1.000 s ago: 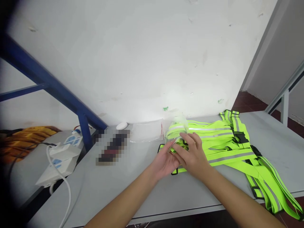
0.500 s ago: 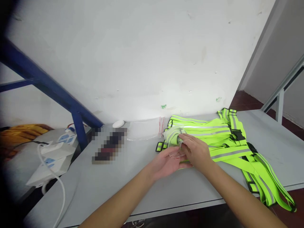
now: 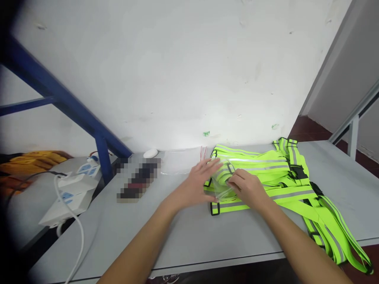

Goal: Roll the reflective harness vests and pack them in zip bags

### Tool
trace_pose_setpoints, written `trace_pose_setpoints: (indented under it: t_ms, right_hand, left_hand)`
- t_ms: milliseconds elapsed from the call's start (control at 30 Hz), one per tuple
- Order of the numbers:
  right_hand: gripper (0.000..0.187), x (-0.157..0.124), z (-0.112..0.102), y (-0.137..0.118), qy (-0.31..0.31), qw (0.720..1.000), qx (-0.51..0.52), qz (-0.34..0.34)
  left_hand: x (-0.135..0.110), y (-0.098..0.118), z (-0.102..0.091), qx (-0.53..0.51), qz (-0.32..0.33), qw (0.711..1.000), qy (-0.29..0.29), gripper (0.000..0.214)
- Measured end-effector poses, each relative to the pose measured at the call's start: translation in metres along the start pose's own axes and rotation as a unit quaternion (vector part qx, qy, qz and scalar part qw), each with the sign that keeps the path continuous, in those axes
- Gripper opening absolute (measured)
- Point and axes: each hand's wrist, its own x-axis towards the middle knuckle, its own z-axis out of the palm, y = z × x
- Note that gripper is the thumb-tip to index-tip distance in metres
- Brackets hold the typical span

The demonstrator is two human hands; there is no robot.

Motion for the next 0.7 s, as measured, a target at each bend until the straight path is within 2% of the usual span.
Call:
trace_pose_setpoints:
  t_ms: [33,100,200,300,333,467,500,567,633,700]
  right_hand:
    - [0.014,0.001,0.002,-0.004,0.011,1.000,0.012,0.005]
    - [0.015,0.002,0.005,-0.013,0.033,0.998,0.042,0.023]
    - [0.012,0.005,0.004,-0.023,0.048,0.993,0.092,0.052]
    - [0.005,0.009,-0.007,-0.026,0.029,0.988,0.139,0.063]
    - [0.009,0.010,-0.013,-0.024,0.020,0.985,0.158,0.066]
    - [0.059,0.012,-0.028,-0.014,-0.006,0.981,0.179,0.076]
    - [0.066,0.012,-0.029,-0.012,-0.007,0.983,0.169,0.075]
    - [0.059,0.013,-0.026,-0.011,0.007,0.983,0.165,0.086]
    - [0.040,0.014,-0.021,-0.014,0.050,0.973,0.193,0.112]
    - [0.026,0.015,-0.016,-0.020,0.093,0.953,0.246,0.148]
  left_hand:
    - [0.002,0.001,0.008,0.020,0.022,0.999,-0.021,0.091]
    - [0.006,0.001,0.023,-0.011,0.050,0.998,-0.035,0.075]
    - [0.010,-0.002,0.034,-0.103,0.067,0.992,0.006,0.046]
    - [0.011,-0.003,0.032,-0.155,0.052,0.986,0.032,0.035]
    - [0.011,-0.003,0.030,-0.166,0.047,0.984,0.040,0.036]
    - [0.009,0.003,0.024,-0.204,0.023,0.972,0.113,0.039]
    - [0.008,0.006,0.024,-0.223,0.011,0.966,0.133,0.037]
    - [0.006,0.014,0.024,-0.273,-0.012,0.946,0.174,0.032]
    - [0.004,0.024,0.025,-0.329,-0.026,0.920,0.213,0.030]
    - [0.002,0.034,0.025,-0.412,-0.049,0.876,0.247,0.037]
